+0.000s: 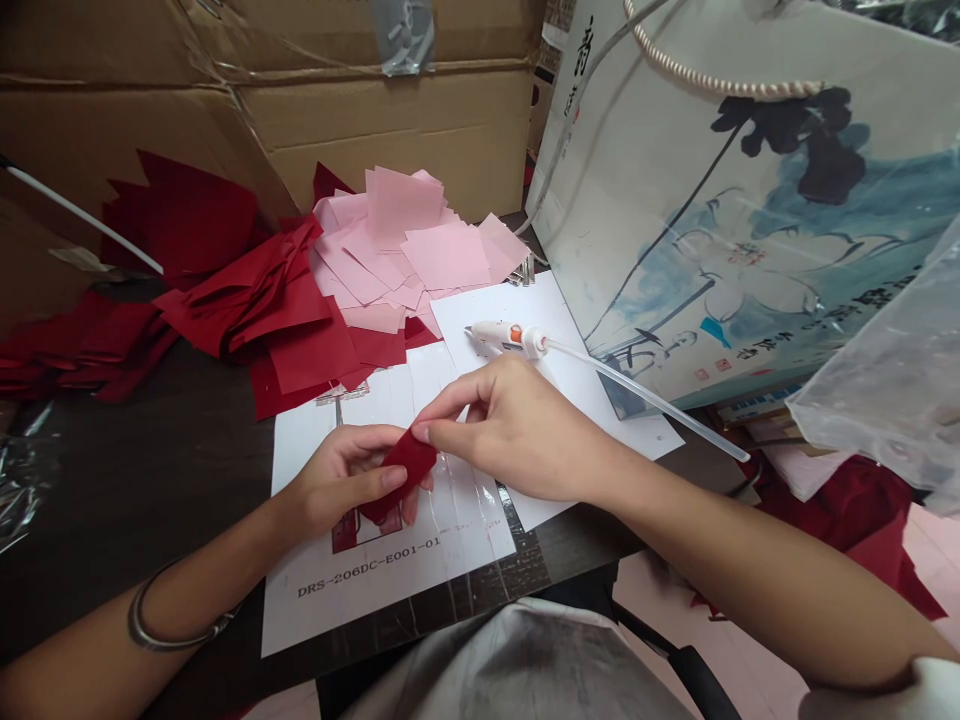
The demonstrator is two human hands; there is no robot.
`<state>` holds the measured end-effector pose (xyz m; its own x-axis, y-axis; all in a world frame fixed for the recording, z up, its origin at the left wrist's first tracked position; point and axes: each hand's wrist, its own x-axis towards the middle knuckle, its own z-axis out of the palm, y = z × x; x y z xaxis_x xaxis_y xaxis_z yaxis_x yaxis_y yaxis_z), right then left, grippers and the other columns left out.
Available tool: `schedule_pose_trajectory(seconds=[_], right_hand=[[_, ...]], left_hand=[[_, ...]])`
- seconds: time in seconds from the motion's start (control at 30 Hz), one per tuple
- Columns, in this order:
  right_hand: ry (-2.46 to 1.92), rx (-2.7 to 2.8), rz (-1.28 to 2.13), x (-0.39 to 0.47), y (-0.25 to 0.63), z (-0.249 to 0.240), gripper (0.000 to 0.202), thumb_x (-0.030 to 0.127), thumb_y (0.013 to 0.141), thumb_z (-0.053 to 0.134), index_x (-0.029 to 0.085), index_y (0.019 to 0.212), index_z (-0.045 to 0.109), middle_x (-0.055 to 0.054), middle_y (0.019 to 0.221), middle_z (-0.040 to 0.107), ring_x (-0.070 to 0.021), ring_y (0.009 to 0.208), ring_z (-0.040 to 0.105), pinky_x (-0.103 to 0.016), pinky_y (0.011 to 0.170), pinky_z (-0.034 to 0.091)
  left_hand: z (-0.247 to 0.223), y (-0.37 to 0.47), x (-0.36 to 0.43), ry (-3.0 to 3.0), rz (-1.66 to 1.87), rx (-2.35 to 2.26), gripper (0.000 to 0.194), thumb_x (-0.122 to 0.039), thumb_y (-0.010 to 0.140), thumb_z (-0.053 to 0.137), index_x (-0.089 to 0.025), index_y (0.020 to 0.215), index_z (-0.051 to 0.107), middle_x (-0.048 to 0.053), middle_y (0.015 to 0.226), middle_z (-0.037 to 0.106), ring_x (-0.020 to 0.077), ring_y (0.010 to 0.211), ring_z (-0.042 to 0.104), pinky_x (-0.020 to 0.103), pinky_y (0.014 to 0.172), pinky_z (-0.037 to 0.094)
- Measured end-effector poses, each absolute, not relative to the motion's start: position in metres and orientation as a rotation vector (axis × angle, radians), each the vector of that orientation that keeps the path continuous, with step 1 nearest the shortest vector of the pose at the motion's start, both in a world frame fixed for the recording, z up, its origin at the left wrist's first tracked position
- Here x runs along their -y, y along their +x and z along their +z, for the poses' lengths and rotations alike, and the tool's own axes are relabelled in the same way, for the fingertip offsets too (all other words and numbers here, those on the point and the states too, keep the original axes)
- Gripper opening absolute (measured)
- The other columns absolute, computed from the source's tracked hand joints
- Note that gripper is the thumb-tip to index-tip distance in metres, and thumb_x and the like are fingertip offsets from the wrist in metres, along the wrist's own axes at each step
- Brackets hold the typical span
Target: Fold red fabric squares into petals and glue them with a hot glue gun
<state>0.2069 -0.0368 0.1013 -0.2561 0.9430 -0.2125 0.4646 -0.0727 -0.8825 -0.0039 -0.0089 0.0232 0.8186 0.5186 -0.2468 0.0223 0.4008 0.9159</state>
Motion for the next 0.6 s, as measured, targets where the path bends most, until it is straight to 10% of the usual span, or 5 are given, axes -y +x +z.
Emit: schedule_pose_trajectory(seconds=[0.4,0.6], right_hand=[[-1.577,1.876,0.949,0.044,0.197,0.100,0.014,0.017,0.077,0.061,0.021,0.074,0.074,0.004,0.065,0.068,-0.0085,0.053,0.055,-0.023,0.048,0.042],[-1.563,1.882,1.000,0.044,0.198,0.100,0.015,0.019,0.080,0.062,0.023,0.078,0.076,0.005,0.063,0.068,-0.0092,0.054,0.056,-0.024,0.048,0.041]], left_hand=[[0.029,0.012,0.021,1.316,0.725,-0.808,0.018,-0.035,0.086,0.065,-0.018,0.091,0.070,0.001,0.070,0.068,0.0100,0.041,0.056,0.019,0.031,0.042],[0.025,0.012,0.022,1.500,0.896,-0.848,0.009,-0.026,0.086,0.064,-0.020,0.085,0.071,0.002,0.075,0.071,0.0147,0.070,0.069,0.020,0.058,0.056]])
